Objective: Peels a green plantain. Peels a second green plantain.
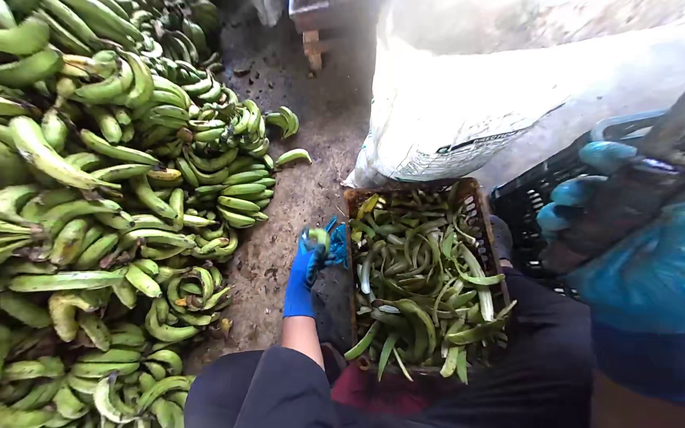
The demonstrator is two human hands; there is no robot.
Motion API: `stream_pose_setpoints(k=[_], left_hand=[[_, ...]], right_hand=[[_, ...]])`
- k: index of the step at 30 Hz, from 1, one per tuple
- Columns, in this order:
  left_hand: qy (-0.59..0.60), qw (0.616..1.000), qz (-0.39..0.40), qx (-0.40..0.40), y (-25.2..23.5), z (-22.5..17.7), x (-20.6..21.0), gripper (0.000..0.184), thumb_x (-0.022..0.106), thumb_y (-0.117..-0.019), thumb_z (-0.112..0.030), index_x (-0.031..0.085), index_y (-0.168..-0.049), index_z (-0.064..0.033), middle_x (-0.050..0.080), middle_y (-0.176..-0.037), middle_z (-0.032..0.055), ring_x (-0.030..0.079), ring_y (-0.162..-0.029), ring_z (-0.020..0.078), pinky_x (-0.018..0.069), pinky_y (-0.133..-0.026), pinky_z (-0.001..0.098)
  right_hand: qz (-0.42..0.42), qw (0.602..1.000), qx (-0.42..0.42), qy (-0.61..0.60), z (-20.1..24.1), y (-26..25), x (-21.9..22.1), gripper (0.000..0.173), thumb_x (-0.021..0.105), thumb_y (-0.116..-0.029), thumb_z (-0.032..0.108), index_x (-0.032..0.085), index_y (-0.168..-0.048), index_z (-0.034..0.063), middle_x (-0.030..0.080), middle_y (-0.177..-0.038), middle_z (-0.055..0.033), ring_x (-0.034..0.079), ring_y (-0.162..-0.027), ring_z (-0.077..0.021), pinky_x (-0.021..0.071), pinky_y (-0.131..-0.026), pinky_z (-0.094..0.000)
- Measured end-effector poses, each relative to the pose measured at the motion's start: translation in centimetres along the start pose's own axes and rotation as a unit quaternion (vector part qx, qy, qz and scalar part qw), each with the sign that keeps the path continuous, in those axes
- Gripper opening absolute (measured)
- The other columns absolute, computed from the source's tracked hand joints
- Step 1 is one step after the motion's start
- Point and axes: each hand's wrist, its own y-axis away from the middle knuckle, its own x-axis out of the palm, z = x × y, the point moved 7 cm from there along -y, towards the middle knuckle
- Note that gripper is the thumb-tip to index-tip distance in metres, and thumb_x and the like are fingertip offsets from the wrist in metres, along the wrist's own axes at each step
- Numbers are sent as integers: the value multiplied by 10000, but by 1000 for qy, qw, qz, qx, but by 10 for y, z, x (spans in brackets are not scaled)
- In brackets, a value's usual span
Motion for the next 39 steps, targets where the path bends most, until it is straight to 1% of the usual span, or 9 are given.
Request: stream_pose_setpoints(k=[4,6,9,14,20,23,28,33,39], left_hand=[[103,948,43,299,57,-110,14,887,627,-941,-119,90,-1628,-280,531,-1458,93,627,-1187,228,554,-976,445],[197,932,98,289,59,-119,23,790,524,-998,-522,68,-1616,-336,393,-1577,72,528,-1326,279,517,-999,503],[297,887,285,208,60,-122,53,1029,408,-803,-906,392,-1531,-178,542,-1460,204,647,-1185,367,585,-897,481],[222,892,359,164,128,-167,129,440,395,-1054,-295,406,-1469,-150,677,-1271,112,702,-717,134,570,-545,227],[293,906,274,139,139,-136,151,368,329,-1082,-272,591,-1252,-78,697,-1126,103,706,-965,205,608,-809,345],[306,898,296,112,154,-137,166,402,292,-1070,-281,586,-1269,-92,696,-1147,96,706,-996,217,602,-841,369],[335,876,317,136,154,-156,172,399,358,-1070,-429,638,-1162,-161,709,-1075,45,707,-932,157,608,-761,325],[444,816,353,114,166,-165,167,428,324,-1076,-399,609,-1167,-94,700,-1050,74,717,-904,160,610,-760,281],[266,900,269,218,163,-151,160,349,348,-1053,-294,613,-1223,-143,697,-1124,42,683,-994,137,584,-829,322]], right_hand=[[29,994,-47,-94,18,-2,32,399,323,-1109,328,541,-1384,139,707,-1139,-9,709,-976,-155,614,-840,-341],[-4,995,-13,-102,25,0,32,401,299,-1114,316,580,-1354,160,720,-1115,27,712,-947,-114,617,-819,-293],[-53,993,21,-99,27,1,18,454,206,-1110,278,576,-1333,139,713,-1052,16,706,-893,-111,613,-788,-282],[-39,987,83,-131,8,7,15,466,198,-1109,315,566,-1356,169,699,-1003,18,694,-847,-94,608,-736,-271],[-9,990,22,-140,7,10,31,403,343,-1097,326,541,-1411,169,720,-1067,14,707,-882,-102,609,-740,-267],[-7,996,-89,24,15,12,35,453,509,-1050,262,510,-1457,64,654,-1244,-50,665,-1061,-139,576,-935,-339],[-29,873,-282,398,21,36,68,512,495,-1011,496,660,-1362,161,669,-1298,-179,647,-1135,-364,490,-920,-608],[-79,793,-413,441,23,66,80,464,484,-1015,580,680,-1264,241,693,-1203,-81,634,-1115,-207,402,-1040,-433],[45,843,-317,433,25,43,84,455,509,-1003,495,717,-1285,204,708,-1253,-119,672,-1117,-263,461,-952,-534]])
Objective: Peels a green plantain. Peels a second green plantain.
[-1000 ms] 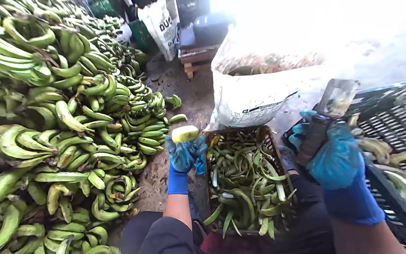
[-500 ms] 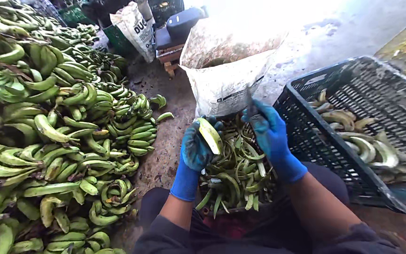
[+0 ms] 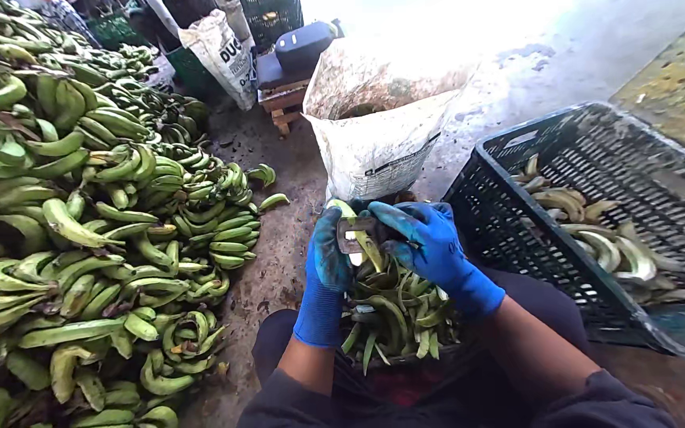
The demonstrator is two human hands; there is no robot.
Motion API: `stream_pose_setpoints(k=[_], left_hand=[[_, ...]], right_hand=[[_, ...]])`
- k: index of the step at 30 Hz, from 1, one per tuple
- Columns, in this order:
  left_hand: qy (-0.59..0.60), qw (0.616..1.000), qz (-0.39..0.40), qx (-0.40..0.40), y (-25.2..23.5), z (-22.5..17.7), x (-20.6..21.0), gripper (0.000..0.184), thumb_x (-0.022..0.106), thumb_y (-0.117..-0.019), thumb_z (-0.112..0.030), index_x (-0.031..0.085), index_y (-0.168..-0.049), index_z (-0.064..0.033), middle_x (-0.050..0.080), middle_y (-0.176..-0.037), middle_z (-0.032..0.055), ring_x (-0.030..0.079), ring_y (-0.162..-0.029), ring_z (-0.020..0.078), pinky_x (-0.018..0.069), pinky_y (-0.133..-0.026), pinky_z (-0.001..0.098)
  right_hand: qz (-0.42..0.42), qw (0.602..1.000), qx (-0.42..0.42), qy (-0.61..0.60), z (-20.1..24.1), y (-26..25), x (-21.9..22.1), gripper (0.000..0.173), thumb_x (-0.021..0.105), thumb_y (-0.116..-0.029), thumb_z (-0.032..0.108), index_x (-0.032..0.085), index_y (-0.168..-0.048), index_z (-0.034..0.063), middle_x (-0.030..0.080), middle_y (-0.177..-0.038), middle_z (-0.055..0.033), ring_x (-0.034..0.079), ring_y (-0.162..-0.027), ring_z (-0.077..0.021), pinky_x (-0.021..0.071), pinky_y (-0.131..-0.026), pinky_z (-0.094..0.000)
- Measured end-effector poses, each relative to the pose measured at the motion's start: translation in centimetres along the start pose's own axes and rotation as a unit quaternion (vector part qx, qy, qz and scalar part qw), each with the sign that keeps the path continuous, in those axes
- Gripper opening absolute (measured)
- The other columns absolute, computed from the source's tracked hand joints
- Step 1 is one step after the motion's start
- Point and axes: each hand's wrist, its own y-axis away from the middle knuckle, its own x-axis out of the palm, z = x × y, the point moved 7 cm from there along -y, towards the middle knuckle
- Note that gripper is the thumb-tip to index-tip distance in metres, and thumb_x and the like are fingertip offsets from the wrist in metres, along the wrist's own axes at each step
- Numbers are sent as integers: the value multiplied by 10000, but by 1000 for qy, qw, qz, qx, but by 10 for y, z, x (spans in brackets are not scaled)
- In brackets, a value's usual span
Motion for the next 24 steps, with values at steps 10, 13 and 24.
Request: stream_pose_setpoints(k=[10,13,24], left_hand=[[-413,892,3,183,19,-5,5,594,345,-1074,-387,482,-1391,96,650,-1183,92,620,-1037,21,526,-939,238],[-367,903,93,200,17,-13,6,640,392,-1063,-455,435,-1488,23,645,-1320,108,664,-1065,105,574,-923,324],[144,986,75,-39,-9,5,-13,470,434,-1019,-508,647,-1215,-138,691,-936,-1,658,-737,73,572,-652,240]], right_hand=[[61,993,99,-35,-17,-22,11,549,353,-1052,525,674,-1356,200,713,-1196,-139,682,-1029,-311,485,-840,-575],[119,975,186,-16,-49,-21,13,479,372,-1071,418,671,-1351,169,713,-1154,-157,689,-1005,-344,521,-817,-597],[11,998,-60,-4,14,-2,15,431,521,-997,526,742,-1196,213,716,-1193,-106,653,-1102,-246,425,-965,-483]])
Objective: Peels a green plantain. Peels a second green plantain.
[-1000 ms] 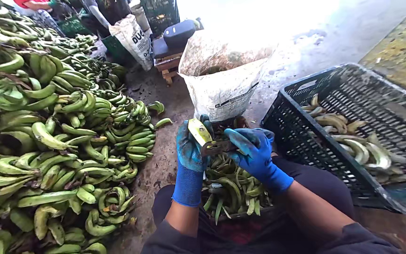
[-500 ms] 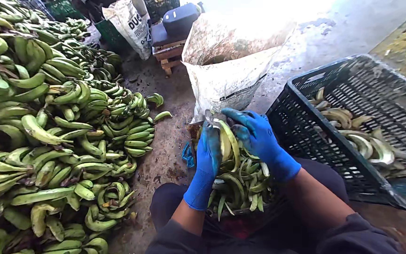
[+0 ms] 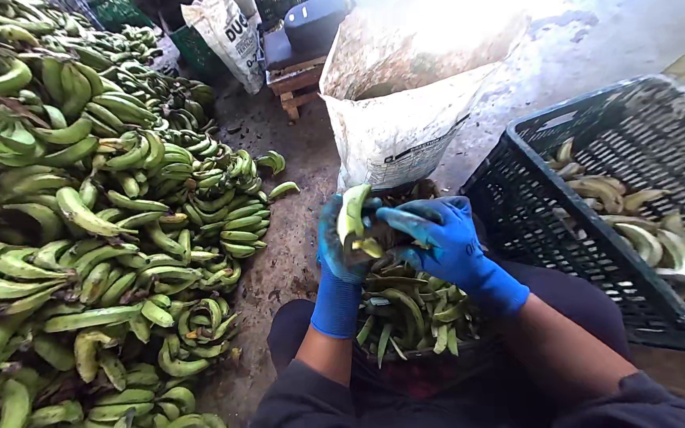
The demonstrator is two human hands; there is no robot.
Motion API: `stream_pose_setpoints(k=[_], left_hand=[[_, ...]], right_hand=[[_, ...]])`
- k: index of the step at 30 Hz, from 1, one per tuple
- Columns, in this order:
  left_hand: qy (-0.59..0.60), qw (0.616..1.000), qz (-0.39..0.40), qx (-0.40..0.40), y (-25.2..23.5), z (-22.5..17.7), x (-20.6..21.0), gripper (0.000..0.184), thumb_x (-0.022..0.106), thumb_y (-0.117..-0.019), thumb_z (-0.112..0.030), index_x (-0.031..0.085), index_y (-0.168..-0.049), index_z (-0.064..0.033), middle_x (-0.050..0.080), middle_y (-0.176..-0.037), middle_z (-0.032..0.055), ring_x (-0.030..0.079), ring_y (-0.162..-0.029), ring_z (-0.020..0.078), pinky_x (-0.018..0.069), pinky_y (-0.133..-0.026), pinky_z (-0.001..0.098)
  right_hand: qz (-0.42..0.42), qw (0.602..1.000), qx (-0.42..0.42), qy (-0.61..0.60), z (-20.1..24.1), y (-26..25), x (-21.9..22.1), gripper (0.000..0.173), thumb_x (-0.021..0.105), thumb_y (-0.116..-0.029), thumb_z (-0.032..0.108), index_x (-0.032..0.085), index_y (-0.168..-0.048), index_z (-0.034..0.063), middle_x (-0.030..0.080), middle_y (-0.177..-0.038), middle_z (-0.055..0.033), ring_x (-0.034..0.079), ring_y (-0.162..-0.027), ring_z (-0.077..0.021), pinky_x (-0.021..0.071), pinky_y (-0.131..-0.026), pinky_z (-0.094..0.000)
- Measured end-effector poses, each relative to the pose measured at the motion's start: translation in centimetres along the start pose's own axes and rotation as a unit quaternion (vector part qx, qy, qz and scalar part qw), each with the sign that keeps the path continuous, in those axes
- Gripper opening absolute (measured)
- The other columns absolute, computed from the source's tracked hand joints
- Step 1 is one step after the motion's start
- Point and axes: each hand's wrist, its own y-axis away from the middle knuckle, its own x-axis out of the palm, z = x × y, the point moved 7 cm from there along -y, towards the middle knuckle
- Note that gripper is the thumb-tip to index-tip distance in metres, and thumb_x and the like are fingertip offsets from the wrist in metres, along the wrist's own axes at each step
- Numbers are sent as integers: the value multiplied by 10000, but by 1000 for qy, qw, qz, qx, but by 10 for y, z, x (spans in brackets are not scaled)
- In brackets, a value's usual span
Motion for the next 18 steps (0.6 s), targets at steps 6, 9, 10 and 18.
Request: stream_pose_setpoints(k=[6,9,10,18], left_hand=[[-222,962,-80,136,3,-16,1,395,383,-1029,-285,601,-1323,-138,645,-1273,37,634,-1128,136,559,-920,356],[-178,980,-34,83,-1,-4,-2,439,343,-1063,-396,575,-1373,-188,679,-1203,13,670,-1041,103,583,-861,316],[-174,983,-21,62,-1,0,-4,473,316,-1073,-434,558,-1398,-191,676,-1212,18,670,-1034,105,583,-852,310],[-78,993,-54,-74,10,-2,-1,462,361,-1057,-480,636,-1188,-133,671,-893,37,675,-731,117,593,-637,264]], right_hand=[[41,987,131,-81,-18,-8,7,469,492,-1014,485,672,-1367,235,692,-1280,-89,654,-1124,-268,474,-914,-562],[25,996,80,-40,-16,-7,3,469,514,-993,489,690,-1340,227,706,-1225,-124,669,-1071,-285,469,-881,-544],[22,997,66,-29,-15,-5,3,463,516,-994,496,696,-1327,228,708,-1193,-131,670,-1054,-285,472,-874,-535],[51,996,-68,25,-7,2,-13,418,505,-1005,497,742,-1226,233,718,-1141,-105,648,-1044,-260,407,-946,-489]])
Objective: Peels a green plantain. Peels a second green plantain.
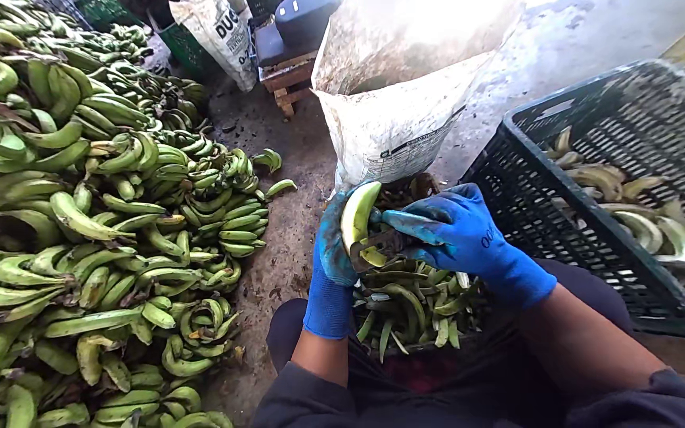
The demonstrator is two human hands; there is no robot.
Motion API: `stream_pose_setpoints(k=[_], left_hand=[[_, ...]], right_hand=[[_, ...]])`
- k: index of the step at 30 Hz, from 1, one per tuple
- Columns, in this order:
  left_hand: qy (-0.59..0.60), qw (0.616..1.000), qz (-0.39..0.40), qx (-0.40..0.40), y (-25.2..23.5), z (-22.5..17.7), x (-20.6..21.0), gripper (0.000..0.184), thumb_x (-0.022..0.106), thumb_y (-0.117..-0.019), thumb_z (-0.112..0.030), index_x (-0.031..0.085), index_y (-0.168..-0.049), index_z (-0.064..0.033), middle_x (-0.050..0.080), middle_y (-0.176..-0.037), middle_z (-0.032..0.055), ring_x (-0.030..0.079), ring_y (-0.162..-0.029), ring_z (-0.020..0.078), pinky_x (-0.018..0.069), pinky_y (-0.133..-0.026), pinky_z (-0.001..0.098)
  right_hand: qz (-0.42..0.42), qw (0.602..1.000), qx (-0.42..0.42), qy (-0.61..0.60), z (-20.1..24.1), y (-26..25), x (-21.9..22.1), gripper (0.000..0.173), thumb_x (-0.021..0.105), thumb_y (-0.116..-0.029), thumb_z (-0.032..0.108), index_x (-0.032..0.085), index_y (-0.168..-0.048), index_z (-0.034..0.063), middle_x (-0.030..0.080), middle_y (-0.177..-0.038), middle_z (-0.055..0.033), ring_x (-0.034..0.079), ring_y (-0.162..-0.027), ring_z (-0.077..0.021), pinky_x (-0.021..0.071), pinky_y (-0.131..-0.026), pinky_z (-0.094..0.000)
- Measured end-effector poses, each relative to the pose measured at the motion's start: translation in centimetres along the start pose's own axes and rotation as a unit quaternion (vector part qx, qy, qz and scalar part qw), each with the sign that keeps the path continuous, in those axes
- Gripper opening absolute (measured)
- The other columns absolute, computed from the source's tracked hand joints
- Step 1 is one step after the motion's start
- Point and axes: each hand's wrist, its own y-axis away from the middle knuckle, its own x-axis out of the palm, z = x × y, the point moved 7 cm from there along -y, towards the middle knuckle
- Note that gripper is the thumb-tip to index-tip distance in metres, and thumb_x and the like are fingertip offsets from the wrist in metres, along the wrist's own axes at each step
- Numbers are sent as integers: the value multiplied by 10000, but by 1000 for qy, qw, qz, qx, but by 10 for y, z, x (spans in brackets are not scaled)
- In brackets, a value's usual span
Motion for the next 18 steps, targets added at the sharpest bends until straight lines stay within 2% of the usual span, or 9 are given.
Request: stream_pose_setpoints(k=[4,9,11,12,13,15,16,18], left_hand=[[-36,999,-8,19,4,-1,-2,443,417,-1044,-512,657,-1161,-159,709,-969,43,706,-859,136,606,-733,314],[-9,999,7,42,4,-5,-1,455,363,-1069,-478,610,-1282,-160,676,-962,22,684,-811,112,600,-709,275],[-81,992,-23,89,6,-5,0,433,354,-1071,-436,589,-1319,-170,688,-1020,15,680,-870,100,592,-751,287],[-134,982,-34,125,7,-4,2,418,370,-1059,-385,566,-1351,-161,685,-1082,15,669,-933,99,581,-805,305],[-163,973,-39,157,7,-3,5,414,378,-1064,-364,551,-1373,-151,672,-1144,19,657,-995,105,572,-858,320],[-136,971,-64,184,4,1,5,413,329,-1091,-344,557,-1369,-140,679,-1140,30,675,-952,111,590,-820,301],[-132,970,-58,194,1,0,5,440,314,-1085,-340,546,-1398,-135,672,-1157,42,673,-923,114,590,-791,289],[-149,969,-33,193,-1,-3,3,480,314,-1068,-375,533,-1431,-151,668,-1219,53,678,-936,119,593,-784,297]], right_hand=[[-5,999,30,-20,4,-7,1,411,514,-1003,489,706,-1296,274,716,-1149,-92,651,-1044,-232,406,-946,-477],[8,1000,6,-11,6,-11,1,406,513,-1000,496,726,-1249,257,714,-1131,-87,649,-1032,-245,411,-939,-495],[7,997,67,-47,1,-15,3,415,547,-976,493,740,-1228,226,718,-1156,-115,670,-1033,-284,450,-884,-541],[5,989,123,-81,-6,-17,6,434,563,-971,483,730,-1262,208,714,-1186,-120,672,-1045,-292,469,-869,-553],[5,975,188,-122,-15,-17,10,456,573,-971,467,712,-1304,186,709,-1214,-124,668,-1055,-295,489,-864,-555],[15,916,334,-222,-37,-7,21,448,575,-1008,396,649,-1387,169,680,-1253,-113,651,-1101,-244,523,-933,-489],[10,876,399,-272,-48,1,27,428,559,-1030,371,625,-1407,180,674,-1256,-92,656,-1080,-205,537,-918,-455],[-9,813,473,-340,-62,15,32,392,523,-1058,384,604,-1406,223,702,-1153,-43,673,-918,-136,572,-795,-376]])
